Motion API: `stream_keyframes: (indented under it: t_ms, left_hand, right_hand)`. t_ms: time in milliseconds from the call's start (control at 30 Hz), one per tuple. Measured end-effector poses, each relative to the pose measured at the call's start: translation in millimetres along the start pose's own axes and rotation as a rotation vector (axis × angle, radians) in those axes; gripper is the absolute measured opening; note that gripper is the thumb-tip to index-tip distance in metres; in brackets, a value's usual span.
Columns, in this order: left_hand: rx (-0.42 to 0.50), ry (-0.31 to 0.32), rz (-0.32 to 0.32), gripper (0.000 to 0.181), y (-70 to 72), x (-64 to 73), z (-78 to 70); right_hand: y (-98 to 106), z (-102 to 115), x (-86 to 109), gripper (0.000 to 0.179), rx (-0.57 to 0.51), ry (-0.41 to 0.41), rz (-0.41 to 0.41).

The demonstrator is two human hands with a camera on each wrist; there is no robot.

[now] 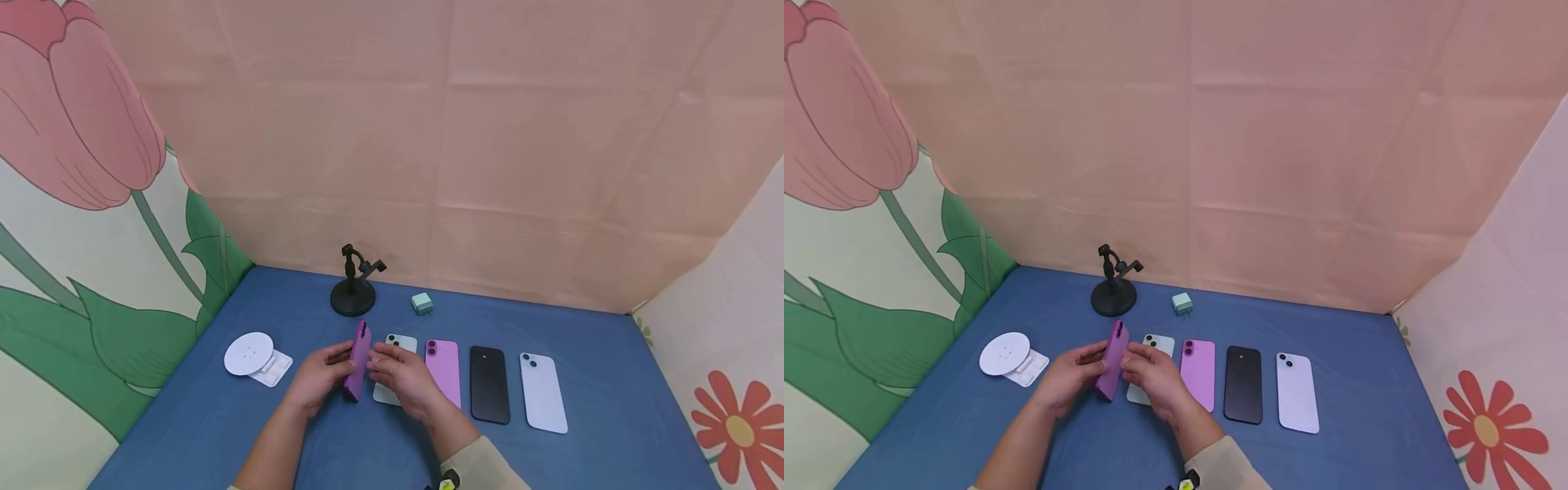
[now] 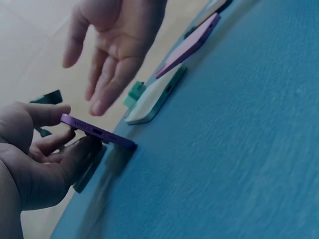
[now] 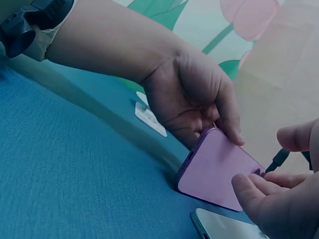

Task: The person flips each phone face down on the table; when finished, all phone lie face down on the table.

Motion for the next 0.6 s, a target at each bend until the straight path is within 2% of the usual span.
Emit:
stream_keyframes:
  t_ms: [333, 600]
  left_hand:
    - [-0.043, -0.013, -0.081, 0.045, 18.1, 2.5, -5.3]
    - [-0.102, -0.017, -0.125, 0.044, 32.1, 3.9, -3.7]
  right_hand:
    - [1, -15, -4.2, 0.060, 0.019, -0.045, -0.017]
    - [-1, -18, -3.9, 0.058, 0.038, -0.060, -0.004]
Point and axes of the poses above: each hand's wrist, its own x-axis away from the middle knuckle, its own y-axis out of the back of the hand, z = x × y, the point moved 10 cm from there along -x, towards the middle knuckle, and after that the axes turned 5 degrees about -y, right-handed, at the moved point
